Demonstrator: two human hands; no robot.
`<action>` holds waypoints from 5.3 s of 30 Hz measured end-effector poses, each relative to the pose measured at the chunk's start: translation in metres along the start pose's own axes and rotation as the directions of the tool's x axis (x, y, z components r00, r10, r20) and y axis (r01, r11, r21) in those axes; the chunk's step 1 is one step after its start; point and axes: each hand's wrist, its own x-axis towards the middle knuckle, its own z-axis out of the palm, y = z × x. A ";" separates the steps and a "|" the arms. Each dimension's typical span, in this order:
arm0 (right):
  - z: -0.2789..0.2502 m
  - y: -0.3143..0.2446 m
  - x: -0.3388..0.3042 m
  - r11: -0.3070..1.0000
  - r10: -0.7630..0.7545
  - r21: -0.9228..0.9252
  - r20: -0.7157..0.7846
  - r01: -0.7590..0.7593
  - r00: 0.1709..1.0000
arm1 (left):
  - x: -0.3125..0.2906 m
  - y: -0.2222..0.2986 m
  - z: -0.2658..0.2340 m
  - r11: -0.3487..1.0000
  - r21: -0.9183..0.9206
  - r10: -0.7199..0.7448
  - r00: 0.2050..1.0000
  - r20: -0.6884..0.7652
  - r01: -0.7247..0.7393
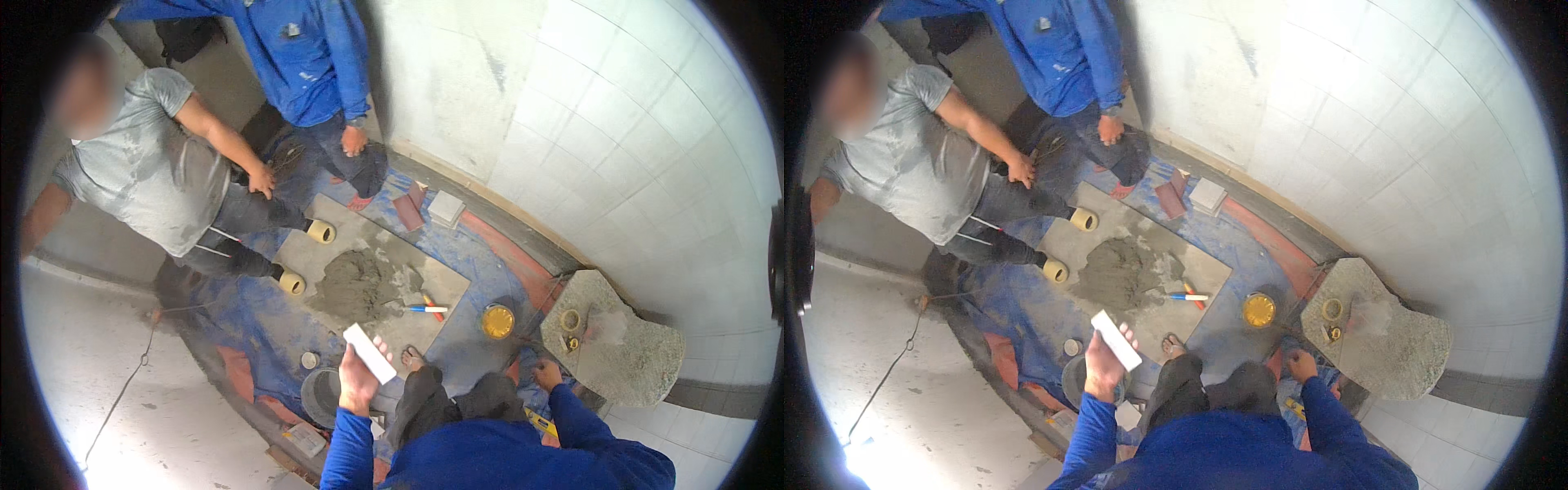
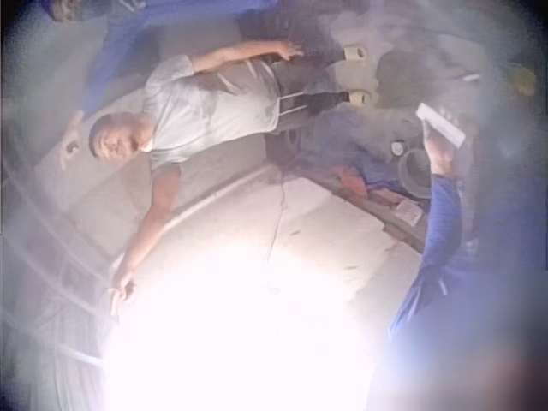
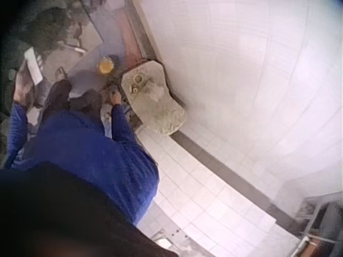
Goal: The person measures a small tile piece, then uses an angle grinder to cut it on a wooden board. After cutting, the person inspects the cut piece and walks back toward the tiled area.
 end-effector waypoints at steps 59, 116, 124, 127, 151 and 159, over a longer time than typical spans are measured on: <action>-0.232 -0.410 0.410 0.990 -0.138 -0.050 -0.386 0.129 0.912 | 0.277 0.167 0.288 0.883 0.439 -0.114 0.983 -0.146 0.168; -0.241 -0.386 0.254 -0.198 -0.536 0.902 0.229 -0.384 0.813 | 0.209 -0.122 0.373 0.558 0.690 0.395 0.879 0.268 -0.461; -0.182 -0.491 0.284 0.631 -0.572 0.711 0.154 0.312 0.806 | 0.296 -0.031 0.348 0.839 0.521 0.211 0.976 -0.044 -0.158; -0.166 -0.530 0.296 0.718 -0.674 0.319 0.097 0.619 0.732 | 0.324 -0.001 0.337 0.891 0.430 0.192 0.979 -0.066 -0.146; -0.118 -0.862 0.442 0.489 -0.848 0.552 0.483 0.675 0.219 | 0.404 0.315 0.370 0.510 0.782 0.646 0.760 -0.075 -0.357; -0.144 -1.030 0.530 0.196 -0.806 0.108 0.584 0.975 0.098 | 0.453 0.458 0.453 0.276 0.946 0.588 0.809 -0.028 -0.168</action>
